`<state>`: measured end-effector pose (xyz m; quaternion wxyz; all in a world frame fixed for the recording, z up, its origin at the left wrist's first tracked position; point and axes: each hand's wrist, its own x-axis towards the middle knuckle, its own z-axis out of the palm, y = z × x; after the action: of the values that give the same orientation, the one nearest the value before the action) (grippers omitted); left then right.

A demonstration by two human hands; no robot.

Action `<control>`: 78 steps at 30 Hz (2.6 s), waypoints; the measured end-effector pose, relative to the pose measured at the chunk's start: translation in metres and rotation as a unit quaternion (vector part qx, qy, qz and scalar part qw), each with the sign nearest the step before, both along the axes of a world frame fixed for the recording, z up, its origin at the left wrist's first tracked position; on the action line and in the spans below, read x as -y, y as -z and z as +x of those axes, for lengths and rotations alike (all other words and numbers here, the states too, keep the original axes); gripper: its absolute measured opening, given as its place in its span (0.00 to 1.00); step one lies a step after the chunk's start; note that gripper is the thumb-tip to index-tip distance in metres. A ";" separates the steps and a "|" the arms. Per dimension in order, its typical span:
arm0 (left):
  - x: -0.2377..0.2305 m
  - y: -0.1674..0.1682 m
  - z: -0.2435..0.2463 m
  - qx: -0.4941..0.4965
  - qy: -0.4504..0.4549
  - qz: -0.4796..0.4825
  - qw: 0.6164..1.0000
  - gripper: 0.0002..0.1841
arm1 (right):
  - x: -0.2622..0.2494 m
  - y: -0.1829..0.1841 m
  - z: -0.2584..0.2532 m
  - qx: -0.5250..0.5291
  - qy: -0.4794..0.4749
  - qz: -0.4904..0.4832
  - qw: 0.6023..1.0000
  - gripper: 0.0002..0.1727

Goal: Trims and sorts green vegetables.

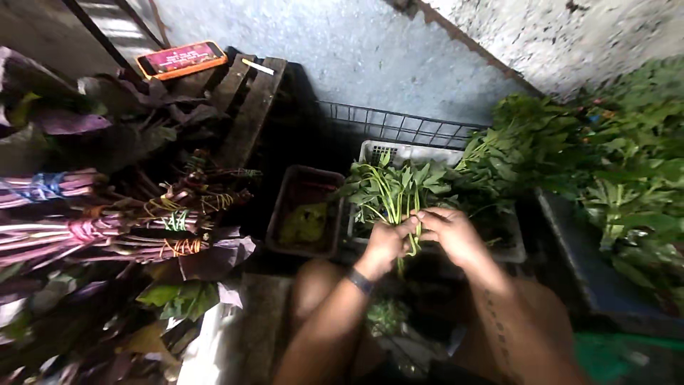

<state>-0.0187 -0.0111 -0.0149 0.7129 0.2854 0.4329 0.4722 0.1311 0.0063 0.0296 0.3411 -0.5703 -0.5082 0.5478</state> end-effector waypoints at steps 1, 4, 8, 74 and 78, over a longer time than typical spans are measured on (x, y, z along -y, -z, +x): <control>0.002 0.000 0.002 -0.009 0.002 -0.004 1.000 0.10 | 0.004 0.001 0.004 0.016 0.003 0.002 1.000 0.13; 0.008 -0.004 0.003 -0.044 -0.022 -0.010 0.999 0.12 | 0.016 0.004 0.006 0.046 0.032 0.020 0.998 0.15; 0.009 0.003 0.004 -0.067 -0.025 0.006 0.997 0.13 | 0.027 0.019 0.001 0.122 0.015 0.070 0.990 0.17; 0.003 -0.001 0.013 0.059 -0.052 0.064 0.995 0.13 | 0.066 0.045 0.019 0.171 -0.001 0.278 0.945 0.13; 0.008 -0.001 0.017 0.078 -0.051 0.101 0.990 0.19 | 0.078 0.042 0.020 0.140 0.012 0.238 0.961 0.11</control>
<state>-0.0013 -0.0187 -0.0141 0.6869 0.2955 0.3397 0.5705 0.1515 -0.0719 -0.0125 0.3987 -0.5498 -0.6597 0.3218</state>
